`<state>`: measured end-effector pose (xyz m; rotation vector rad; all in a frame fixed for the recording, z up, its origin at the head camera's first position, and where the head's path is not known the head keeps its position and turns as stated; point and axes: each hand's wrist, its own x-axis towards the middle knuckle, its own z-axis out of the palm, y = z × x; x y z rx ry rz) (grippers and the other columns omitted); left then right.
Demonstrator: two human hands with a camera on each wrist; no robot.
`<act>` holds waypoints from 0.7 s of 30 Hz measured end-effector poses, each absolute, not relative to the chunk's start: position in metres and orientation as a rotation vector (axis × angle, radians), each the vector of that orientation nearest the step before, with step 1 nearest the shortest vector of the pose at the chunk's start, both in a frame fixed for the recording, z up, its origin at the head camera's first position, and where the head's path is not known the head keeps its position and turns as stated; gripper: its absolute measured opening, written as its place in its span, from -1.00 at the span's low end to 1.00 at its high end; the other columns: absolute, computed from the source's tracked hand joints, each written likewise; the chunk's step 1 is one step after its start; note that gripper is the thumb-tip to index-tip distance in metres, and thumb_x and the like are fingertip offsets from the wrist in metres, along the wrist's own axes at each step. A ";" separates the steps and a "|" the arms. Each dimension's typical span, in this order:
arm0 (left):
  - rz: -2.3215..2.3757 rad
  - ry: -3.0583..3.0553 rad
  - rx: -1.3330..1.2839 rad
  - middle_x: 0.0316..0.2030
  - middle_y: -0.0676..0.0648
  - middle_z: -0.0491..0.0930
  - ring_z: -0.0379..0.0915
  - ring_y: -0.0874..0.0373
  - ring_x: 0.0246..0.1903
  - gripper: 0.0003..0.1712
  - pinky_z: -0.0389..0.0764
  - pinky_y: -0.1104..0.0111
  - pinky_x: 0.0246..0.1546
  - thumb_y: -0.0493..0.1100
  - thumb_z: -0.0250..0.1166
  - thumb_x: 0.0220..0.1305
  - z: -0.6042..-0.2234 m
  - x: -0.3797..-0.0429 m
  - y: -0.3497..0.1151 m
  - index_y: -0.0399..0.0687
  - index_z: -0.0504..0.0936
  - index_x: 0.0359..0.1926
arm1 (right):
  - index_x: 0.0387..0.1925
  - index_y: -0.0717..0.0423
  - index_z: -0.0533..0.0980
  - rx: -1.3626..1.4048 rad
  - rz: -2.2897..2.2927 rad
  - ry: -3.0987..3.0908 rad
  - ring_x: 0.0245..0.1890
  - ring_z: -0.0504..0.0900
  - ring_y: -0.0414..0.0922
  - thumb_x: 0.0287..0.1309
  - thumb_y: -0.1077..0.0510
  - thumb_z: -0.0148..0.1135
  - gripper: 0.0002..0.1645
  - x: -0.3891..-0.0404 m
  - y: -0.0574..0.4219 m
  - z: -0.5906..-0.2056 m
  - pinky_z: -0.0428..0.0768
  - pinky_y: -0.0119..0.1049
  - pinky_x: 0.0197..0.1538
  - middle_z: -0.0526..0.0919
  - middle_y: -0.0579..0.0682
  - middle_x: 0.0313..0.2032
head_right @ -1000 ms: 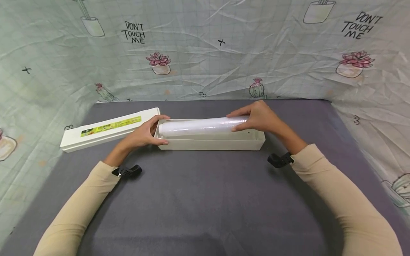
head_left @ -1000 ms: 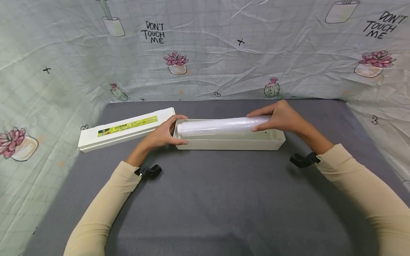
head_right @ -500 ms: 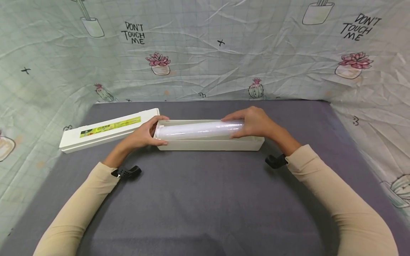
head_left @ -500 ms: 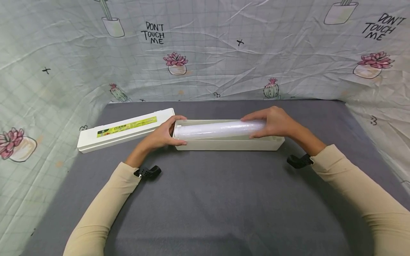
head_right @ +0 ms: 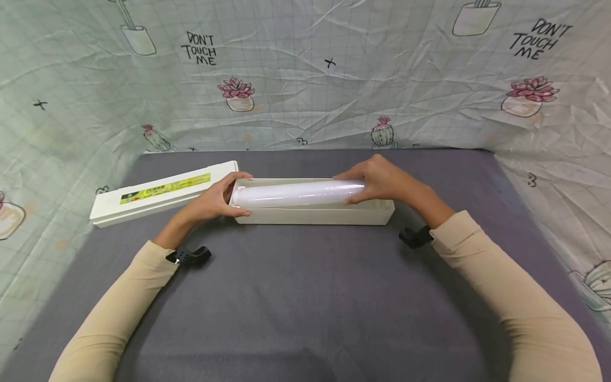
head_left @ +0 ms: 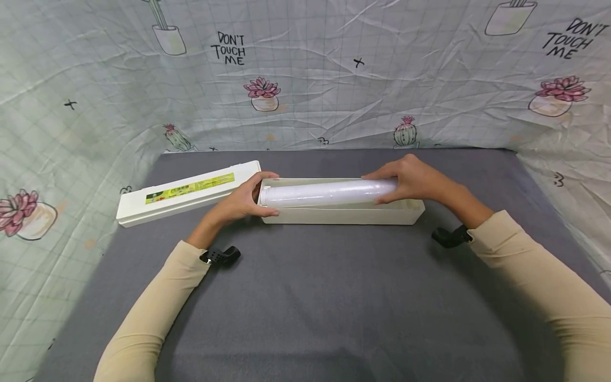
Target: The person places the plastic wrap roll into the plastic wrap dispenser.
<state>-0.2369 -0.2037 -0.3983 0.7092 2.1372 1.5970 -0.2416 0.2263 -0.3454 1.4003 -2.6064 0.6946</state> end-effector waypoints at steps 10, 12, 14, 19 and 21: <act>1.589 2.142 0.699 0.22 -0.24 0.35 0.44 0.02 0.09 0.00 0.60 0.32 -0.05 -0.46 0.52 0.03 -0.398 -0.237 -0.206 -0.18 0.19 0.44 | 0.22 0.03 0.63 1.352 0.694 -2.821 -0.53 0.43 -0.30 0.03 -0.04 0.58 -0.31 -0.243 0.229 -0.341 0.41 -0.34 -0.40 0.80 0.07 -0.15; 1.591 2.144 0.694 0.22 -0.24 0.35 0.44 0.01 0.09 0.00 0.60 0.32 -0.06 -0.46 0.52 0.02 -0.397 -0.237 -0.206 -0.17 0.20 0.43 | 0.22 0.00 0.63 1.368 0.691 -2.815 -0.58 0.34 -0.33 0.03 -0.06 0.58 -0.31 -0.245 0.230 -0.343 0.35 -0.36 -0.44 0.80 0.04 -0.22; 1.585 2.144 0.695 0.22 -0.24 0.36 0.44 0.00 0.09 -0.01 0.60 0.31 -0.06 -0.46 0.52 0.03 -0.396 -0.238 -0.205 -0.16 0.19 0.43 | 0.22 0.01 0.63 1.383 0.694 -2.818 -0.58 0.39 -0.34 0.03 -0.06 0.58 -0.30 -0.246 0.230 -0.342 0.37 -0.35 -0.44 0.81 0.04 -0.22; 1.565 2.148 0.702 0.25 -0.25 0.34 0.41 0.01 0.12 -0.01 0.59 0.32 -0.03 -0.46 0.51 0.04 -0.397 -0.239 -0.203 -0.18 0.18 0.44 | 0.20 0.11 0.63 1.469 0.642 -2.877 -0.31 0.74 -0.22 0.04 -0.08 0.57 -0.29 -0.248 0.227 -0.336 0.63 -0.29 -0.27 0.78 0.07 -0.07; 1.566 2.158 0.697 0.24 -0.26 0.34 0.41 0.01 0.12 0.00 0.59 0.33 -0.04 -0.48 0.50 0.02 -0.397 -0.239 -0.203 -0.21 0.19 0.44 | 0.19 0.16 0.63 1.524 0.621 -2.886 -0.23 0.76 -0.18 0.05 -0.09 0.56 -0.29 -0.250 0.224 -0.335 0.67 -0.26 -0.24 0.78 0.07 -0.06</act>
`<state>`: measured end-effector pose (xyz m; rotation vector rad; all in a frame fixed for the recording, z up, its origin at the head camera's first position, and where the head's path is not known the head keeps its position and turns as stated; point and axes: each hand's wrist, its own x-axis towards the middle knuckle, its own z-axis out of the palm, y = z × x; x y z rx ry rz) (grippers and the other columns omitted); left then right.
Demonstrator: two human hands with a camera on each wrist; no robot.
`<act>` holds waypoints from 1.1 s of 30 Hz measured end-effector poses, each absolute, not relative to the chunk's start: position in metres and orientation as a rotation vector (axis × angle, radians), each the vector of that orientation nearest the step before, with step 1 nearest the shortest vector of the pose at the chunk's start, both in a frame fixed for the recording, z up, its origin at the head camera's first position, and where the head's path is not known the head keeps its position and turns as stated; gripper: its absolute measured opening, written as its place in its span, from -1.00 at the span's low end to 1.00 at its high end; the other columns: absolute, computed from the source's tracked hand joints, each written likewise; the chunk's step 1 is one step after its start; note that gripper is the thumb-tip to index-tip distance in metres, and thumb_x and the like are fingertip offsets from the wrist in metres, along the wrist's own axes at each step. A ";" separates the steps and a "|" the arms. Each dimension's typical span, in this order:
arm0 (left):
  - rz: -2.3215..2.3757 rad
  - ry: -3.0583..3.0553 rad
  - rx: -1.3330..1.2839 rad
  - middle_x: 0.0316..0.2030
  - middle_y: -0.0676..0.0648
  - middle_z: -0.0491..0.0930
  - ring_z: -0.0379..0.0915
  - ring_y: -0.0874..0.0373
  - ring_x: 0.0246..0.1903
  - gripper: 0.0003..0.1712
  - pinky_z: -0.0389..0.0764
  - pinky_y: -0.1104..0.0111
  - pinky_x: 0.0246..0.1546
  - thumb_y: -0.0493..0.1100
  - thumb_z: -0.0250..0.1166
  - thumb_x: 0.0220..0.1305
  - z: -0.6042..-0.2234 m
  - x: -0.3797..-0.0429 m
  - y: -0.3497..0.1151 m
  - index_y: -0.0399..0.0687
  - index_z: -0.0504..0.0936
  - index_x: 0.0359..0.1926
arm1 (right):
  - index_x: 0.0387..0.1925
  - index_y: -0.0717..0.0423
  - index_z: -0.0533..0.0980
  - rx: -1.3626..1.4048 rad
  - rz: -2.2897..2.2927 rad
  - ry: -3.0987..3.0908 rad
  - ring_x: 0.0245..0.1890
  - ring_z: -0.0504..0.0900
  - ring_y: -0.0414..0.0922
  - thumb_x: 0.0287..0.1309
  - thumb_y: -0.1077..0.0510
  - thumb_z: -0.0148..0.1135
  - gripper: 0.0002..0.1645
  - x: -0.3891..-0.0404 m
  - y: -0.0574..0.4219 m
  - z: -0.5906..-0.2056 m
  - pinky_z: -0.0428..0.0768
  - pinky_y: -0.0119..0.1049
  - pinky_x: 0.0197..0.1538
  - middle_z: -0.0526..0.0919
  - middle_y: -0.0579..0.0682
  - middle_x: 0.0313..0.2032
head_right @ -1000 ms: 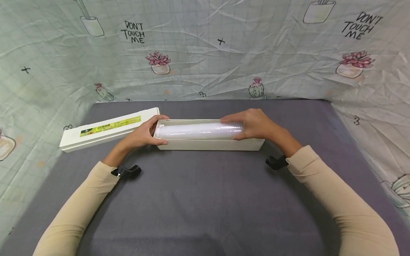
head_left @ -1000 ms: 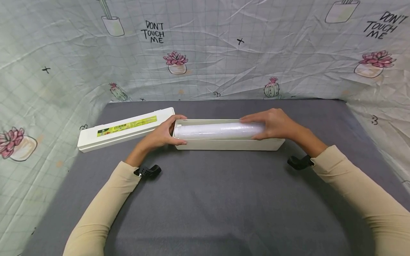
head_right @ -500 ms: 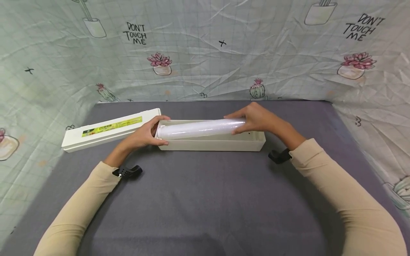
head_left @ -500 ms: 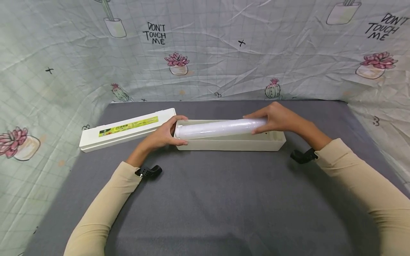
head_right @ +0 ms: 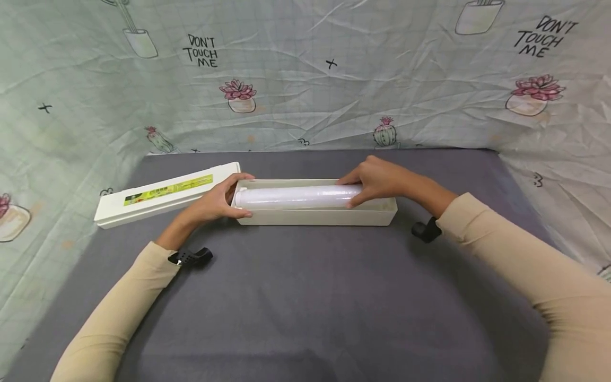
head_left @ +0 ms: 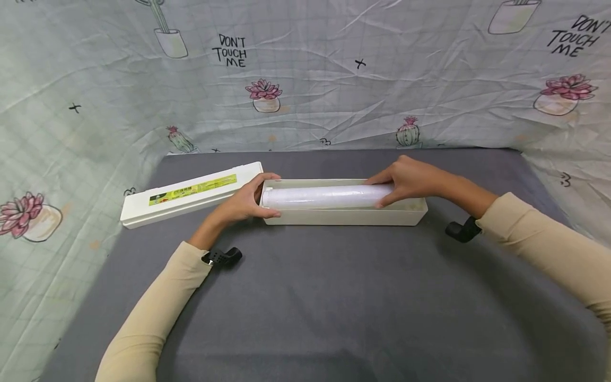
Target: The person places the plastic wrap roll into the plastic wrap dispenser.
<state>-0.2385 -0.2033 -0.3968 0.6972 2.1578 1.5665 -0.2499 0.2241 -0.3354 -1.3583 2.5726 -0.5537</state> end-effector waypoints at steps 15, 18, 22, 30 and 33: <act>1.548 2.161 0.710 0.25 -0.25 0.33 0.39 0.02 0.15 0.00 0.56 0.33 0.01 -0.45 0.53 0.02 -0.398 -0.239 -0.202 -0.18 0.19 0.43 | 0.23 0.12 0.60 -1.340 -0.669 2.582 -0.08 0.75 -0.07 0.13 0.02 0.52 -0.36 -0.243 0.232 -0.355 0.69 -0.16 -0.12 0.74 0.09 0.04; 1.551 2.166 0.709 0.24 -0.25 0.34 0.39 0.03 0.14 0.00 0.56 0.33 0.01 -0.44 0.53 0.02 -0.398 -0.239 -0.202 -0.17 0.20 0.43 | 0.18 0.12 0.64 -1.369 -0.725 2.633 -0.09 0.77 -0.08 0.20 0.07 0.47 -0.48 -0.240 0.238 -0.354 0.69 -0.15 -0.12 0.76 0.06 0.01; 1.554 2.170 0.704 0.24 -0.25 0.34 0.40 0.03 0.13 0.00 0.56 0.34 0.00 -0.42 0.54 0.03 -0.397 -0.240 -0.203 -0.18 0.19 0.43 | 0.09 0.08 0.70 -1.374 -0.816 2.732 -0.27 0.77 -0.18 0.26 0.19 0.39 -0.65 -0.236 0.248 -0.348 0.63 -0.31 -0.31 0.79 -0.03 -0.08; 1.547 2.175 0.711 0.24 -0.25 0.34 0.39 0.03 0.14 0.00 0.56 0.35 0.01 -0.43 0.53 0.03 -0.398 -0.239 -0.205 -0.19 0.18 0.43 | 0.08 -0.01 0.71 -1.256 -0.954 2.914 -0.71 -0.01 -0.45 0.29 0.27 0.34 -0.65 -0.221 0.275 -0.353 0.16 -0.43 -0.60 0.78 0.00 -0.03; 1.554 2.176 0.715 0.24 -0.27 0.34 0.38 0.02 0.14 0.01 0.56 0.35 0.01 -0.43 0.54 0.02 -0.398 -0.239 -0.206 -0.20 0.19 0.43 | 0.12 -0.01 0.69 -1.156 -0.976 2.960 -0.70 -0.13 -0.49 0.31 0.25 0.32 -0.63 -0.216 0.283 -0.358 0.12 -0.40 -0.64 0.78 0.02 -0.07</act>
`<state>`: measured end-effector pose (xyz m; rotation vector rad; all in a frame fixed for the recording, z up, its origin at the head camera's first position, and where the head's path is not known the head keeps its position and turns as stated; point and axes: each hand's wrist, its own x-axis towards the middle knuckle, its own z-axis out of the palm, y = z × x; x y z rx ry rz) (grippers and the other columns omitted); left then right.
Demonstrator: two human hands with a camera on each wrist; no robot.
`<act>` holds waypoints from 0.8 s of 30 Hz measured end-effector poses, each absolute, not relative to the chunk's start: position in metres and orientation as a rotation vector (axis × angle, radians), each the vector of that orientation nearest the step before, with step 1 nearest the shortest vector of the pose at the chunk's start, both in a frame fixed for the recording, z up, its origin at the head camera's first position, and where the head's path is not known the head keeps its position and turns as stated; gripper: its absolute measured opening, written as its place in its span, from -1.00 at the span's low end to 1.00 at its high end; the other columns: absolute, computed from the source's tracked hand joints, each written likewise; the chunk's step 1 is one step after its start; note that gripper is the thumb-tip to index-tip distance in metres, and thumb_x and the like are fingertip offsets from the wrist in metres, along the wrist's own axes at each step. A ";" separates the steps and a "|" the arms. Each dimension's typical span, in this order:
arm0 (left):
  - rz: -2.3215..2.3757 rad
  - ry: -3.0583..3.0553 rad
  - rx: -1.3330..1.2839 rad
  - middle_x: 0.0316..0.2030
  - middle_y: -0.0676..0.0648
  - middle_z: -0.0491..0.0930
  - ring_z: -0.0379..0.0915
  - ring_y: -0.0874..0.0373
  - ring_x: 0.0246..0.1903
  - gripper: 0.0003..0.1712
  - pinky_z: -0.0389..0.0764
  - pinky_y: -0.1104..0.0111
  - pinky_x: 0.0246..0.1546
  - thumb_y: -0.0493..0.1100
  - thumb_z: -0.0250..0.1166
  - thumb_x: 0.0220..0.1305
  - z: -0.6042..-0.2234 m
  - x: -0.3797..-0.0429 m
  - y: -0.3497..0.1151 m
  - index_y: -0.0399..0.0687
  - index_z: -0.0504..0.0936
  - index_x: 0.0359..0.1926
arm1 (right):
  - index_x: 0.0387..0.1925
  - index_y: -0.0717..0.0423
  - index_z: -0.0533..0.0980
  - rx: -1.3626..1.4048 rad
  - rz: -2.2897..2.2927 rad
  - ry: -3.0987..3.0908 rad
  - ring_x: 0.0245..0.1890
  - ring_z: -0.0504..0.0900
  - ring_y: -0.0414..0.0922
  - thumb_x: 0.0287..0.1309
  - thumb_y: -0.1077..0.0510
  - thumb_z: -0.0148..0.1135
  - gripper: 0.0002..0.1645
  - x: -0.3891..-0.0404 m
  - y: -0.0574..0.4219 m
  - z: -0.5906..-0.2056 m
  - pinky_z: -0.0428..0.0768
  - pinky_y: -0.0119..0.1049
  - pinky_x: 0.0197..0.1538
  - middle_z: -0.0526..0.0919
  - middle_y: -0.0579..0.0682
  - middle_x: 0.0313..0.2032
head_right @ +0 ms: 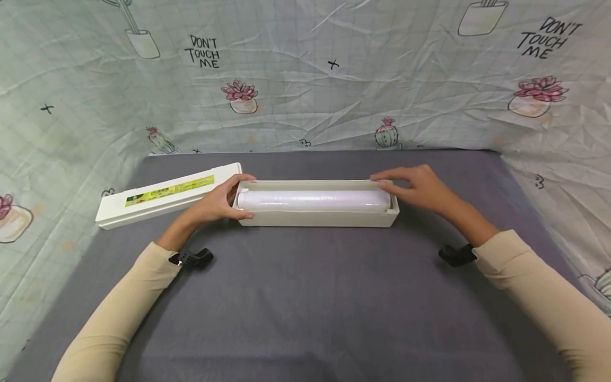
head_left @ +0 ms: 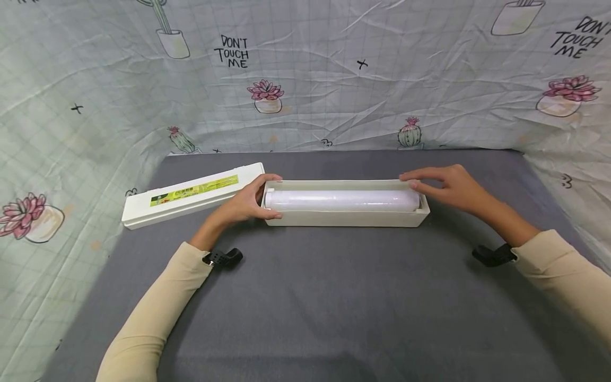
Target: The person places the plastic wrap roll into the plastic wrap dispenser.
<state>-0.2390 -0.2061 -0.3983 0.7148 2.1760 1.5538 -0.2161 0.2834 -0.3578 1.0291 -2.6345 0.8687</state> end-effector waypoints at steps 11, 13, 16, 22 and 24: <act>1.545 2.168 0.727 0.25 -0.26 0.32 0.38 0.02 0.15 -0.01 0.56 0.33 0.01 -0.41 0.53 0.05 -0.398 -0.238 -0.206 -0.19 0.19 0.43 | 0.48 -0.09 0.34 0.754 1.144 -2.966 0.34 0.45 0.06 0.45 0.08 0.21 -0.38 -0.208 0.298 -0.374 0.49 -0.27 0.26 0.40 -0.02 0.43; 1.537 2.167 0.738 0.27 -0.26 0.30 0.37 0.01 0.17 -0.02 0.55 0.31 0.02 -0.39 0.53 0.08 -0.398 -0.239 -0.207 -0.19 0.18 0.44 | 0.52 -0.03 0.25 0.733 1.208 -2.994 0.41 0.35 0.11 0.46 0.09 0.19 -0.32 -0.209 0.297 -0.377 0.41 0.01 0.33 0.32 0.04 0.46; 1.534 2.166 0.742 0.29 -0.27 0.29 0.36 0.00 0.18 -0.02 0.55 0.29 0.02 -0.37 0.52 0.09 -0.398 -0.239 -0.207 -0.18 0.18 0.45 | 0.54 0.05 0.16 0.687 1.295 -3.019 0.45 0.26 0.18 0.47 0.08 0.18 -0.27 -0.210 0.295 -0.381 0.30 0.24 0.34 0.26 0.15 0.49; 1.540 2.161 0.728 0.29 -0.27 0.29 0.36 -0.04 0.18 -0.01 0.57 0.29 0.00 -0.40 0.52 0.06 -0.397 -0.238 -0.206 -0.17 0.18 0.45 | 0.54 0.05 0.13 0.656 1.385 -3.027 0.47 0.23 0.22 0.49 0.09 0.15 -0.28 -0.213 0.294 -0.388 0.36 -0.04 0.37 0.20 0.18 0.51; 1.552 2.156 0.722 0.29 -0.27 0.29 0.36 -0.03 0.18 -0.01 0.57 0.29 -0.01 -0.42 0.52 0.06 -0.398 -0.238 -0.207 -0.18 0.18 0.45 | 0.55 0.04 0.13 0.697 1.432 -2.997 0.47 0.22 0.16 0.47 0.14 0.16 -0.26 -0.214 0.295 -0.391 0.38 -0.32 0.31 0.20 0.16 0.52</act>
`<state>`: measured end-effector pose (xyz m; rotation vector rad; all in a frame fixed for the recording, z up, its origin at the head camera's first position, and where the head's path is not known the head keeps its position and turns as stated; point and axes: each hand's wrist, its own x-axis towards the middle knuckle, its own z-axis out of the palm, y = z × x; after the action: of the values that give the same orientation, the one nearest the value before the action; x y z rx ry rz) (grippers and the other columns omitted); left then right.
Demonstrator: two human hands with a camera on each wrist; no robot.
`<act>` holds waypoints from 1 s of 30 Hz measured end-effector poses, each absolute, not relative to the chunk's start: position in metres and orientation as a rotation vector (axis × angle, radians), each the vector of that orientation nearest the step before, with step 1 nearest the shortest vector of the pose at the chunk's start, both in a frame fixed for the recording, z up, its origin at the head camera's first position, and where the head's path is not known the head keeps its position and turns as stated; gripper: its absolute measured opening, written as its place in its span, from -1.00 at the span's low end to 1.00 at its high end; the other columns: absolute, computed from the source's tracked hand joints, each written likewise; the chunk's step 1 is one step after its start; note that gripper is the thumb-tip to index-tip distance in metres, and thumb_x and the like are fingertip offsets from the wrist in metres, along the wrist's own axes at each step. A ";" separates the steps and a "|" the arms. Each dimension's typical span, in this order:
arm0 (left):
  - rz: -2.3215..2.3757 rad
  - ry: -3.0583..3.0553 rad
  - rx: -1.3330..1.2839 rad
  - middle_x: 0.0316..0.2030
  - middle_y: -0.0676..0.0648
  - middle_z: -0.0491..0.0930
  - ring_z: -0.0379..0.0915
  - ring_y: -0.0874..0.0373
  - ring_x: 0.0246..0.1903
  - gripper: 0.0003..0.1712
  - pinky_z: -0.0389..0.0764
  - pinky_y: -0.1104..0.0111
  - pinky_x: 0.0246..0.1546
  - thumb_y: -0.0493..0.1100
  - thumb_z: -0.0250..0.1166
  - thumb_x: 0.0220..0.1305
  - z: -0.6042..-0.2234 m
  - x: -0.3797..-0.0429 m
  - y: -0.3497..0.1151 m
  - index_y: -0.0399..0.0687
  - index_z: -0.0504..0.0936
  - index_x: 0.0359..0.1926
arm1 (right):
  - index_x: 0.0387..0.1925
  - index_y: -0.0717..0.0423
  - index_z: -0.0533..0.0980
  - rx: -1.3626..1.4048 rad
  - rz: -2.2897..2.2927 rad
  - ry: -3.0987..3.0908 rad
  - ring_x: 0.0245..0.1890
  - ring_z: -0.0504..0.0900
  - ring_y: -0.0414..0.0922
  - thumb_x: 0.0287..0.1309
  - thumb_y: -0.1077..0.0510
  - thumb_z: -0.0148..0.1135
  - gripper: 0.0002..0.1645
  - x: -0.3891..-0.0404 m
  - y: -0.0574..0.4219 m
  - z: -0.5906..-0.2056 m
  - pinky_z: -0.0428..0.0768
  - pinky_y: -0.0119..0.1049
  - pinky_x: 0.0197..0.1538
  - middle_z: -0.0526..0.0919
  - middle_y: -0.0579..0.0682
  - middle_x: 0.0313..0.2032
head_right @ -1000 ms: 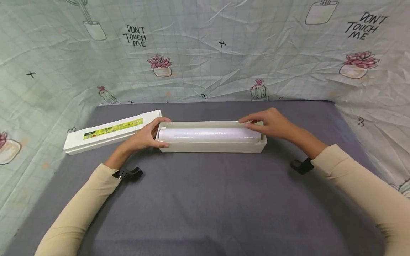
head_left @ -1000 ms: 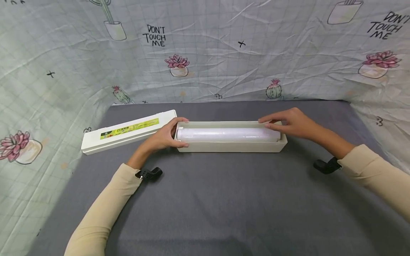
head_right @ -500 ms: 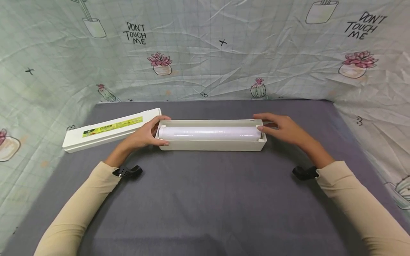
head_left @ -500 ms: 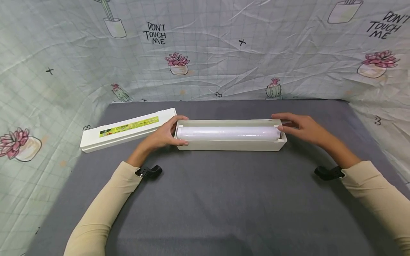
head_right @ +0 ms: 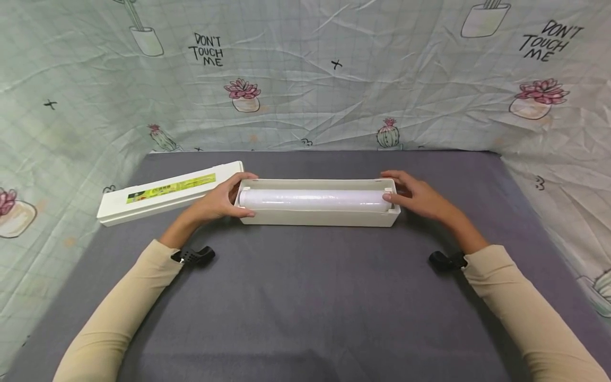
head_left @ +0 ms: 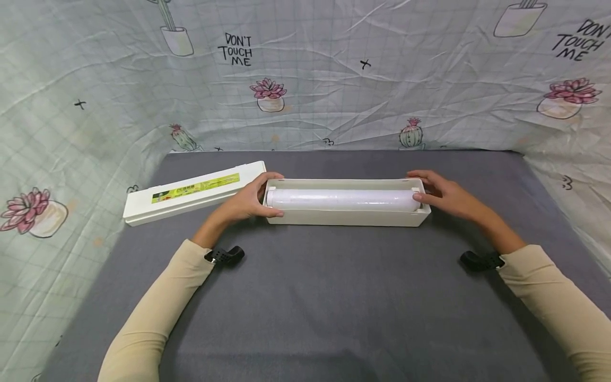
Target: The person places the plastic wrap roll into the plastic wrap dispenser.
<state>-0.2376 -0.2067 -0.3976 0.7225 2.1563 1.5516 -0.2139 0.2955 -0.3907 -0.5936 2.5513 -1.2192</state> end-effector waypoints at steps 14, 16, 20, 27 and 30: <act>1.552 2.167 0.721 0.28 -0.27 0.30 0.35 -0.02 0.18 0.00 0.56 0.32 0.00 -0.44 0.52 0.03 -0.397 -0.238 -0.206 -0.20 0.19 0.44 | 0.60 0.18 -0.13 -0.904 -1.436 2.163 0.27 0.35 -0.32 -0.01 0.55 0.43 0.29 -0.221 0.308 -0.407 0.49 -0.45 0.10 0.12 0.08 0.44; 1.550 2.167 0.724 0.28 -0.28 0.29 0.35 -0.01 0.18 0.00 0.55 0.33 0.01 -0.42 0.53 0.04 -0.396 -0.238 -0.205 -0.20 0.18 0.45 | 0.58 0.21 -0.09 -0.893 -1.444 2.190 0.22 0.40 -0.30 -0.03 0.54 0.45 0.27 -0.222 0.308 -0.409 0.52 -0.43 0.06 0.20 0.06 0.38; 1.526 2.175 0.741 0.29 -0.28 0.28 0.34 0.00 0.19 0.01 0.54 0.35 0.02 -0.39 0.54 0.06 -0.395 -0.239 -0.205 -0.22 0.16 0.46 | 0.54 0.28 -0.02 -0.863 -1.466 2.225 0.17 0.47 -0.28 -0.05 0.55 0.46 0.21 -0.222 0.308 -0.409 0.54 -0.43 0.04 0.30 0.08 0.32; 1.392 2.220 0.794 0.45 -0.20 0.11 0.14 -0.04 0.41 0.15 0.32 0.16 0.34 -0.32 0.57 0.07 -0.387 -0.238 -0.213 -0.19 0.04 0.55 | 0.51 0.22 0.07 -0.815 -1.471 2.259 0.17 0.48 -0.28 -0.05 0.50 0.50 0.16 -0.220 0.307 -0.409 0.54 -0.45 0.05 0.34 0.15 0.32; 1.333 2.277 0.832 0.55 -0.13 -0.03 -0.11 -0.02 0.54 0.25 0.04 0.06 0.49 -0.28 0.61 0.05 -0.383 -0.237 -0.222 -0.15 -0.02 0.59 | 0.50 0.20 0.09 -0.792 -1.472 2.270 0.17 0.49 -0.28 -0.06 0.50 0.51 0.15 -0.219 0.307 -0.409 0.55 -0.44 0.04 0.34 0.19 0.32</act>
<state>-0.2373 -0.2215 -0.3832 0.8323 2.2770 1.3326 -0.2194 0.3070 -0.4094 -0.7918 2.2703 -1.4722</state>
